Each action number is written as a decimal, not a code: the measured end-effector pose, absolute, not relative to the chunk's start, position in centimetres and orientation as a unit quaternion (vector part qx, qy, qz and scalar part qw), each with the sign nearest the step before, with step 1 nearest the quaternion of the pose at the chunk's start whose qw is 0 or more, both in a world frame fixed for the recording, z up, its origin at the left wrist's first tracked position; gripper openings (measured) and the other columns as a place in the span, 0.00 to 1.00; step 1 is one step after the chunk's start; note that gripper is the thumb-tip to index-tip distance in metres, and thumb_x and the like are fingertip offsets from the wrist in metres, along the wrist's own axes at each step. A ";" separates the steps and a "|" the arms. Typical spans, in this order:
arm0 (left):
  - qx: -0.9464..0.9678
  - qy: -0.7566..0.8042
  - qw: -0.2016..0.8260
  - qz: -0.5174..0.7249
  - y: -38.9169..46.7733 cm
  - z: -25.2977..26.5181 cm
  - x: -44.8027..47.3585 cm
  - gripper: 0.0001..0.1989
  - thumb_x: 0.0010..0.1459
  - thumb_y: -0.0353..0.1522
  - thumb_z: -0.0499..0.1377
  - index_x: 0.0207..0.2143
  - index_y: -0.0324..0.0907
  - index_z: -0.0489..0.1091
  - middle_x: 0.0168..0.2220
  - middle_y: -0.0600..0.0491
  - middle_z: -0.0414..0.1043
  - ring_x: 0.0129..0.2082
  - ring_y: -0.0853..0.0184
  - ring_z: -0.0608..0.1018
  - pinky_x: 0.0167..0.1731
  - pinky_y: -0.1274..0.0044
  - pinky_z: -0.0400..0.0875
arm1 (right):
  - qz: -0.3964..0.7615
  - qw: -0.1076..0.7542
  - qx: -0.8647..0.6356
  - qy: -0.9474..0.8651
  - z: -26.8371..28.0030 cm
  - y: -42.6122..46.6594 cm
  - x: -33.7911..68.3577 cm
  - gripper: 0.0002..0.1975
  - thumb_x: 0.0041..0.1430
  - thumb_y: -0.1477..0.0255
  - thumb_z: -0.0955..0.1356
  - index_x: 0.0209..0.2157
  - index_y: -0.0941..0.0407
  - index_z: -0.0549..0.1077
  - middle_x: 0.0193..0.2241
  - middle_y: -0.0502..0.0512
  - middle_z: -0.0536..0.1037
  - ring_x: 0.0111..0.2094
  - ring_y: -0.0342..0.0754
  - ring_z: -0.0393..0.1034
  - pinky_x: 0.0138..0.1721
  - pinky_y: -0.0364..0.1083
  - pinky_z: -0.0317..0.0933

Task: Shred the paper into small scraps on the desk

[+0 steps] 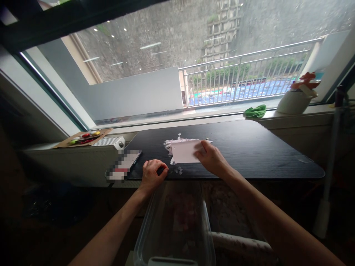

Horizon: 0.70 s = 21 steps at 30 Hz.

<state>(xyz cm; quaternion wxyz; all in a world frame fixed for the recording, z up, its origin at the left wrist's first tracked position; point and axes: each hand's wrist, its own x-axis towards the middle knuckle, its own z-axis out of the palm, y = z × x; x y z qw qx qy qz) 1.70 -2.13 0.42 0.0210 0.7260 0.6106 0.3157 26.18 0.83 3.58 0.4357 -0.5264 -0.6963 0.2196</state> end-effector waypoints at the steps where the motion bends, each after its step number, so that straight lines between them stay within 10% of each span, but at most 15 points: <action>1: 0.726 0.610 0.020 0.316 -2.1 0.4 1.7 0.03 0.54 0.31 0.59 0.27 0.45 0.71 0.34 0.54 0.73 0.42 0.62 0.72 0.59 0.56 0.50 | 0.221 0.435 -0.527 -0.696 3.4 0.8 26.2 0.07 0.50 0.67 0.67 0.32 0.53 0.68 0.25 0.49 0.73 0.26 0.46 0.67 0.29 0.45 0.61; 21: 0.729 0.606 0.000 0.318 -2.2 0.4 1.7 0.02 0.53 0.30 0.60 0.28 0.45 0.72 0.35 0.54 0.73 0.42 0.61 0.73 0.59 0.57 0.52 | 0.435 0.415 -0.581 -0.548 1.7 1.3 27.4 0.08 0.39 0.75 0.72 0.27 0.57 0.74 0.25 0.53 0.80 0.27 0.49 0.74 0.26 0.44 0.68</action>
